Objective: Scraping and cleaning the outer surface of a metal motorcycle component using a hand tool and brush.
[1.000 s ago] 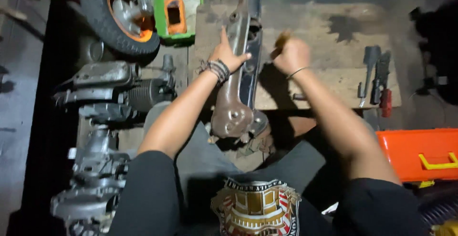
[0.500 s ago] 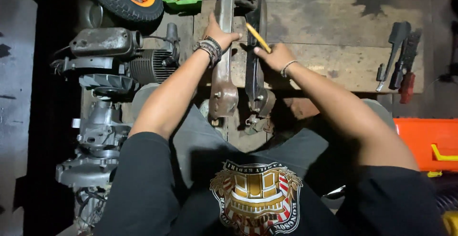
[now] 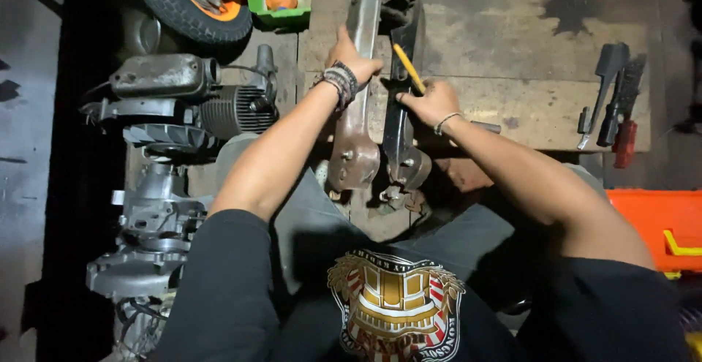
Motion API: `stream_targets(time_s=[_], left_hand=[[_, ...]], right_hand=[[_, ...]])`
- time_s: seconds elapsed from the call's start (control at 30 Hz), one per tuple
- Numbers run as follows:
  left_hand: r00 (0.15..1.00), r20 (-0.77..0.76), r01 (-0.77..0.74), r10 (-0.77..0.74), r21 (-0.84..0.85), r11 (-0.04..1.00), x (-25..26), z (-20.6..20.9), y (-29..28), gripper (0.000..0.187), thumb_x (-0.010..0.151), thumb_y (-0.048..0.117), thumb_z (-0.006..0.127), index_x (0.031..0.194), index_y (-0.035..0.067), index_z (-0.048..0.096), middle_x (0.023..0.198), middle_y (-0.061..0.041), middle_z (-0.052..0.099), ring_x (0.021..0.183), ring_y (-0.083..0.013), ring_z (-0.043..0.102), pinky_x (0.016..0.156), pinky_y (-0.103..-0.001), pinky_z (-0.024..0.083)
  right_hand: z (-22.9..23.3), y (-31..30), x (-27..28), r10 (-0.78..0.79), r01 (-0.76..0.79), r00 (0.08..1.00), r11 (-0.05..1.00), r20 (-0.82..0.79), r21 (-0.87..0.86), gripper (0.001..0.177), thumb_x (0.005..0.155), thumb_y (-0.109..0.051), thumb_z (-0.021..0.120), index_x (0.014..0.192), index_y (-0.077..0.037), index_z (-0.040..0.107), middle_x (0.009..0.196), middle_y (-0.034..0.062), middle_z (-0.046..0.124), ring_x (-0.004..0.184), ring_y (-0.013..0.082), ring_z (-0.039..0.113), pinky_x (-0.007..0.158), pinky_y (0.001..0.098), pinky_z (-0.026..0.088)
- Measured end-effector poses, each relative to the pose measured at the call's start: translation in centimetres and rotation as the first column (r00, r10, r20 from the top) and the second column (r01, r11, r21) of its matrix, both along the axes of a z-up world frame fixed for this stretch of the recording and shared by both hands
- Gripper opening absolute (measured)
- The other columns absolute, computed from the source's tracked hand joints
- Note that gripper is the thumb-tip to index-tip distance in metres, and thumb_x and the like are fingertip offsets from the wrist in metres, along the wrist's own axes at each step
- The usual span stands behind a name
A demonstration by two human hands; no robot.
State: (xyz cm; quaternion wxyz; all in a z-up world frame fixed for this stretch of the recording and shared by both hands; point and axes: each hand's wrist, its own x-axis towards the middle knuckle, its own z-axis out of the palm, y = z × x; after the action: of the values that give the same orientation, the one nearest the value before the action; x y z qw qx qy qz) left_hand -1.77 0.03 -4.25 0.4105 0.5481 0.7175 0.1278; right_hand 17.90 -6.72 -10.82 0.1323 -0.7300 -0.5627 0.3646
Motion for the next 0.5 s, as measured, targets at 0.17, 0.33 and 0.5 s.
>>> stream_targets(time_s=[0.17,0.33,0.5], left_hand=[[0.997,0.030,0.063,-0.065,0.073,0.995,1.5,-0.2,1.1,0.121,0.069,0.038,0.089,0.160,0.012,0.014,0.154,-0.018,0.049,0.132,-0.0369,0.057,0.103,-0.046,0.054],[0.993,0.016,0.114,-0.119,0.161,0.980,2.0,0.5,0.9,0.114,0.069,0.036,0.084,0.159,0.014,0.016,0.129,-0.019,0.067,0.093,-0.0342,0.074,0.072,-0.046,0.063],[0.991,0.091,0.078,-0.102,0.236,0.968,1.6,-3.0,2.5,0.115,0.068,0.034,0.087,0.158,0.016,0.018,0.149,-0.018,0.055,0.128,-0.0411,0.059,0.099,-0.050,0.057]], right_hand=[[2.2,-1.1,2.6,-0.069,0.079,0.977,0.996,-0.200,0.041,0.056,0.078,-0.054,0.081,0.109,-0.010,0.067,0.084,0.0001,0.063,0.075,0.0159,0.056,0.067,0.0327,0.045],[2.5,-1.2,3.4,-0.222,0.205,0.890,0.975,-0.399,-0.083,0.060,0.074,-0.046,0.079,0.120,-0.013,0.057,0.113,0.0016,0.068,0.104,0.0185,0.064,0.093,0.0327,0.047],[2.1,-0.5,3.8,-0.236,0.279,0.832,0.960,-0.502,0.012,0.090,0.068,-0.051,0.085,0.138,-0.006,0.050,0.133,0.0123,0.065,0.121,0.0268,0.064,0.109,0.0396,0.052]])
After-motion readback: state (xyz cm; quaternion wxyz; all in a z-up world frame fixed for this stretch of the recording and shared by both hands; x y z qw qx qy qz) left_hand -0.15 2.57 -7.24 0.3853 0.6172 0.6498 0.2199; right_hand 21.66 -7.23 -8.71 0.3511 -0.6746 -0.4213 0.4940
